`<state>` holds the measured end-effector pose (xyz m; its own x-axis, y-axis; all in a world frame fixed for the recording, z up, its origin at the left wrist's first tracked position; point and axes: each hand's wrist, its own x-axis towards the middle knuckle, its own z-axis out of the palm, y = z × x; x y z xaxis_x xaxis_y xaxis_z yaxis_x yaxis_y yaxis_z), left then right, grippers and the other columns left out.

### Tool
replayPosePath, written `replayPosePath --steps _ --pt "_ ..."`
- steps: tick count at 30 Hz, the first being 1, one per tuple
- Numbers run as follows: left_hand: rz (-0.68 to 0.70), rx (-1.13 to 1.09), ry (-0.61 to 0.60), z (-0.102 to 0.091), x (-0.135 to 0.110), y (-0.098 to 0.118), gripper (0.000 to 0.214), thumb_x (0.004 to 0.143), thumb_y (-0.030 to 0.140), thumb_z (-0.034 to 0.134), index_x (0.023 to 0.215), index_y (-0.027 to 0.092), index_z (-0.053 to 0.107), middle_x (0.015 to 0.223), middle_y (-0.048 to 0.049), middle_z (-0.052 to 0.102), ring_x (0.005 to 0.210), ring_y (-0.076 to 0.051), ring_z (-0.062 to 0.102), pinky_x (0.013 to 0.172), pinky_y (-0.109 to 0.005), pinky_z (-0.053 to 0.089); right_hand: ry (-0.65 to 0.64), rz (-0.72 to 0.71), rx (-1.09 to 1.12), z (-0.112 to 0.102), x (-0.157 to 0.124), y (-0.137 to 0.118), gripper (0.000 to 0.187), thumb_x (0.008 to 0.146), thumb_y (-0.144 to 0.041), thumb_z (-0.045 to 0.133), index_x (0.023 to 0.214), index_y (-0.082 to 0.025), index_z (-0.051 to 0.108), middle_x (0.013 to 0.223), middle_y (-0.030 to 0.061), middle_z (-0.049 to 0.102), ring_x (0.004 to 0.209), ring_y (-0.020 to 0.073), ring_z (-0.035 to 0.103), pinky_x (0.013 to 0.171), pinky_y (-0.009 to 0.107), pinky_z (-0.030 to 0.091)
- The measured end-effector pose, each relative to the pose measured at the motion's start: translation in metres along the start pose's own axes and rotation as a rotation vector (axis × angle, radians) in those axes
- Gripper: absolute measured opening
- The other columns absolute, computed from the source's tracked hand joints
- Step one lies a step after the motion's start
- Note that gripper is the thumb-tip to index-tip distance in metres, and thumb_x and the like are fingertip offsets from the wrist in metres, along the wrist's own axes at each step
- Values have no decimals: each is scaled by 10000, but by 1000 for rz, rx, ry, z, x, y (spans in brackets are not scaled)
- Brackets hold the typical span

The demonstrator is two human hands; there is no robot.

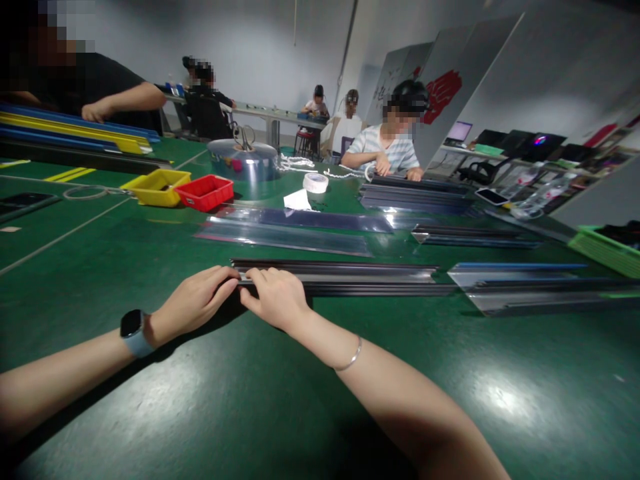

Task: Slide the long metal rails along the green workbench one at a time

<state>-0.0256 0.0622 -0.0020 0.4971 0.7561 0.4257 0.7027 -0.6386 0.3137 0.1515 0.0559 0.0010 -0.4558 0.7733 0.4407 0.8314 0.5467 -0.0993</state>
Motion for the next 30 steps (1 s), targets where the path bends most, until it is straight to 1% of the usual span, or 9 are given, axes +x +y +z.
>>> replayPosePath --steps 2,7,9,12,15,19,21,25,30 --pt "-18 -11 16 -1 0 1 274 862 336 295 924 188 517 836 -41 556 785 -149 518 723 -276 408 12 6 9 0 0 0 291 836 -401 359 948 -198 535 779 17 608 739 132 529 668 234 320" --pt "-47 -8 29 -2 0 2 268 852 346 320 982 184 489 905 -49 554 844 -162 515 763 -297 406 -33 1 -30 0 1 0 312 833 -425 353 851 -194 562 750 26 606 714 137 518 635 240 312" --pt "-27 1 0 -1 1 1 279 852 359 318 990 184 486 904 -50 557 836 -163 519 755 -299 412 -34 -3 -26 0 1 0 312 835 -423 353 869 -194 561 757 26 608 725 135 520 642 238 316" --pt "0 12 -28 0 1 -1 288 857 362 306 987 186 493 893 -51 560 822 -159 524 748 -295 416 -1 -23 3 0 1 0 297 845 -405 347 911 -199 550 773 18 612 744 130 531 673 234 320" --pt "2 11 -19 1 1 -2 284 859 357 303 983 187 494 886 -52 561 823 -159 525 749 -296 416 24 -25 19 1 0 0 292 854 -395 337 918 -204 549 774 11 615 742 124 539 682 231 318" --pt "-4 -11 -11 2 0 -2 256 858 337 315 977 188 486 913 -50 563 851 -164 521 773 -304 411 -5 -23 -5 0 0 1 307 846 -406 344 860 -196 568 743 18 615 705 126 533 648 234 316" --pt "-4 -19 -13 2 0 -2 250 857 332 323 982 188 485 924 -49 563 860 -165 520 782 -305 408 3 -19 7 0 0 1 299 845 -400 346 877 -198 565 747 15 616 712 126 534 651 232 317" --pt "-9 -30 -18 2 0 -2 252 857 328 323 978 189 495 916 -48 564 847 -161 524 763 -296 413 42 -15 55 0 -1 0 276 855 -375 336 918 -212 549 767 -2 618 732 116 541 681 223 320" --pt "-6 -28 -15 2 0 -2 240 852 334 343 963 194 502 891 -44 563 824 -154 527 745 -284 415 22 -28 7 2 -1 2 279 839 -396 357 868 -208 561 734 5 616 702 125 538 650 232 320"
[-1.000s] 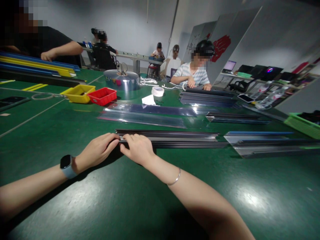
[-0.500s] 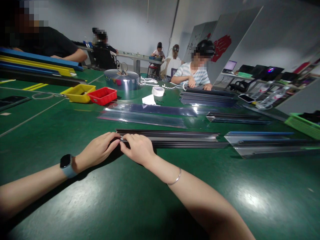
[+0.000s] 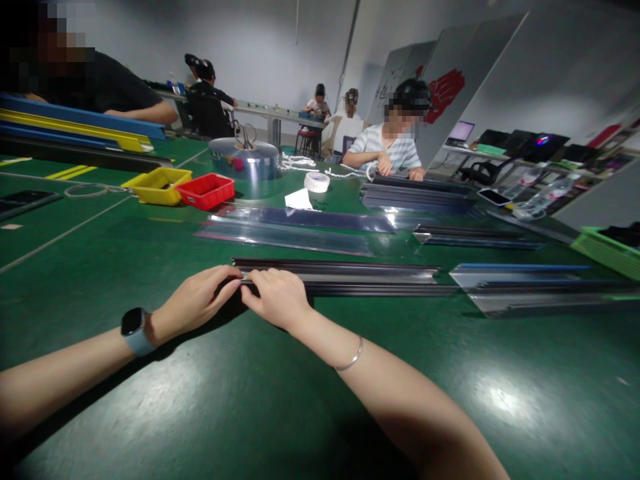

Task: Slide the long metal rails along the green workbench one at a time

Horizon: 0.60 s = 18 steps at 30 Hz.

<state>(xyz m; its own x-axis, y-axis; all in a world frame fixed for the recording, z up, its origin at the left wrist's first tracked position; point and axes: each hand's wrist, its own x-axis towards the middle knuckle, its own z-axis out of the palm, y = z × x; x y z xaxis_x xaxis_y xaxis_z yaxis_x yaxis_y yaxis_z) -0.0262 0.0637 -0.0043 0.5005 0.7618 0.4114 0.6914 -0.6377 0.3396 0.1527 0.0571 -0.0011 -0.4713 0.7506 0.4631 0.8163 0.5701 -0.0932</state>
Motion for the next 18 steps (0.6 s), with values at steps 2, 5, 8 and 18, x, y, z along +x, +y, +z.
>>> replayPosePath --steps 2,5,8,18 --pt "9 11 -9 0 0 0 232 847 342 361 954 195 505 885 -41 558 822 -153 522 745 -283 411 -1 -2 -3 1 0 1 273 836 -394 362 877 -211 561 740 4 616 704 126 539 650 233 320" --pt "20 18 -31 0 0 -1 231 845 347 369 954 196 506 871 -37 549 811 -150 514 737 -281 407 10 3 11 2 0 1 266 834 -387 367 906 -214 555 746 -1 617 715 126 542 672 233 323" --pt "27 13 -44 2 0 -3 232 851 338 358 952 194 509 847 -32 543 776 -141 510 708 -270 408 20 2 32 3 -1 0 255 836 -379 371 912 -213 549 771 -3 618 742 126 545 697 234 324" --pt "53 31 -39 4 1 -5 209 868 295 325 881 189 504 849 -22 538 766 -129 492 685 -255 400 -57 -74 -73 4 2 3 294 836 -449 389 894 -196 526 800 19 594 766 145 521 656 255 318"
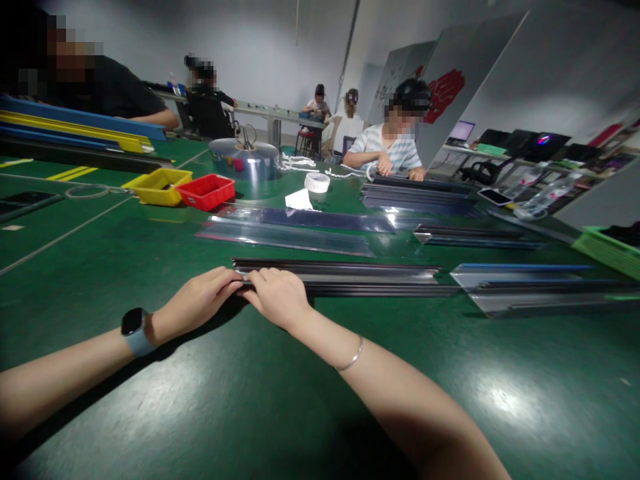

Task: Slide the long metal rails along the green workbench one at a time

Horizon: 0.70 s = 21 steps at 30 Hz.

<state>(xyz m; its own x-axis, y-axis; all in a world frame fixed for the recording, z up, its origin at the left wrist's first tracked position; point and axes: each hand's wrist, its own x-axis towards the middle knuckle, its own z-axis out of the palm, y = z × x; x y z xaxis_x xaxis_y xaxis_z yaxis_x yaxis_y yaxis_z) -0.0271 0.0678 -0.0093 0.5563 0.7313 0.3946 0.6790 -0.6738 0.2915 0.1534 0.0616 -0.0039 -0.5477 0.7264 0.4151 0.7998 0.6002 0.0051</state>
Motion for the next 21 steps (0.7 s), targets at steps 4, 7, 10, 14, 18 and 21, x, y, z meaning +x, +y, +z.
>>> replayPosePath --steps 4,7,10,14,18,21 --pt "10 46 10 -1 1 2 216 870 272 307 834 177 498 801 -28 528 727 -134 476 655 -258 392 -5 -10 -10 -1 0 1 323 846 -461 362 891 -187 526 798 26 592 766 140 521 660 251 314" --pt "1 107 36 -2 1 2 228 868 257 296 780 169 487 733 -29 506 695 -138 456 636 -261 380 39 0 -22 -2 -1 3 379 852 -486 320 861 -177 540 767 32 596 744 138 525 669 249 312" --pt "-50 171 86 -5 0 -1 248 866 255 289 740 170 484 675 -26 478 675 -141 441 624 -261 371 87 42 -46 -2 -3 6 454 840 -532 292 810 -165 557 710 36 597 704 136 532 653 246 309" --pt "-68 237 140 -7 1 -1 275 860 264 296 673 176 477 632 -23 467 659 -144 433 624 -269 365 62 75 -78 0 -3 8 527 811 -594 277 700 -162 559 670 37 600 654 134 537 604 243 301" --pt "28 216 115 -8 2 6 243 850 263 321 724 171 508 711 -37 526 717 -152 452 705 -292 376 11 59 -96 1 -1 8 504 813 -578 297 708 -164 565 712 40 611 679 140 546 593 243 302" --pt "55 176 88 -7 2 9 243 856 282 316 809 170 526 776 -44 544 753 -152 472 710 -287 388 -27 58 -105 0 1 8 484 824 -558 297 735 -165 564 734 42 612 690 144 552 593 243 307"
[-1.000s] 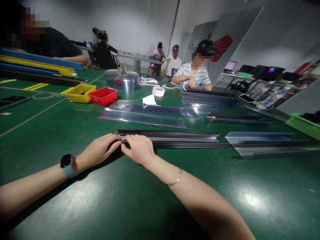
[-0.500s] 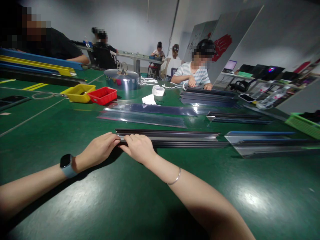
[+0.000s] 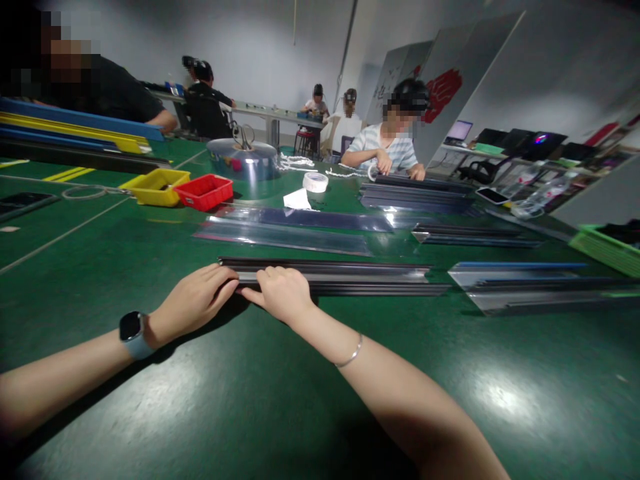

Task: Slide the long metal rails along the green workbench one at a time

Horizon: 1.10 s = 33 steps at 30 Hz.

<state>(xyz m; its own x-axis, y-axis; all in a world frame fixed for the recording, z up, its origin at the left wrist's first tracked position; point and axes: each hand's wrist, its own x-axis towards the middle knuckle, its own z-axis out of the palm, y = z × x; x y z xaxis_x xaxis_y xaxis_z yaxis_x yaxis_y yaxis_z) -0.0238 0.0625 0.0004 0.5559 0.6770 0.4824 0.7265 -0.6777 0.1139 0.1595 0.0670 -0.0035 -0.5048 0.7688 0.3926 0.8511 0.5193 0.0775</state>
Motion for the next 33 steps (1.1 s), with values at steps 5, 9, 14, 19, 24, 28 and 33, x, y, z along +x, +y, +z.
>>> replayPosePath --steps 5,9,14,19,24,28,33 --pt "15 -16 -44 3 -1 -2 265 861 307 306 803 174 528 792 -47 540 770 -158 478 705 -289 396 -56 -11 0 -2 2 1 513 830 -564 265 758 -154 565 745 61 615 703 148 565 594 234 322" --pt "9 -14 -70 3 0 -3 259 861 306 311 799 175 525 806 -47 538 779 -160 473 712 -294 396 -79 -28 3 -3 3 1 539 825 -578 247 753 -146 561 744 74 618 703 152 576 586 231 323" --pt "18 -14 -47 2 0 -2 275 864 311 302 782 176 528 784 -45 537 764 -154 473 706 -287 399 -63 -48 2 -2 4 3 558 815 -591 243 749 -136 559 725 84 616 684 150 581 585 229 322" --pt "9 -15 -54 1 0 -2 271 862 312 310 785 177 532 786 -44 540 766 -154 479 713 -289 400 -33 -48 12 -1 2 2 536 814 -591 255 742 -152 553 722 63 612 684 149 574 583 234 327" --pt "12 -3 -31 1 0 -1 275 858 318 312 775 180 535 772 -45 546 752 -155 485 699 -287 402 -12 8 21 -2 -1 -2 464 836 -536 296 766 -155 552 757 64 588 742 151 544 628 243 348" --pt "-14 37 -40 1 0 0 262 858 313 314 797 176 529 795 -48 561 764 -160 500 714 -295 404 17 34 4 -3 -2 -6 414 825 -515 345 780 -152 540 790 74 578 807 179 518 672 272 358" --pt "-26 113 -70 2 -1 0 250 856 330 323 819 173 513 831 -57 581 801 -179 525 735 -314 408 -8 72 10 -2 -2 -10 387 814 -502 380 767 -148 529 757 72 590 746 182 535 686 298 355"
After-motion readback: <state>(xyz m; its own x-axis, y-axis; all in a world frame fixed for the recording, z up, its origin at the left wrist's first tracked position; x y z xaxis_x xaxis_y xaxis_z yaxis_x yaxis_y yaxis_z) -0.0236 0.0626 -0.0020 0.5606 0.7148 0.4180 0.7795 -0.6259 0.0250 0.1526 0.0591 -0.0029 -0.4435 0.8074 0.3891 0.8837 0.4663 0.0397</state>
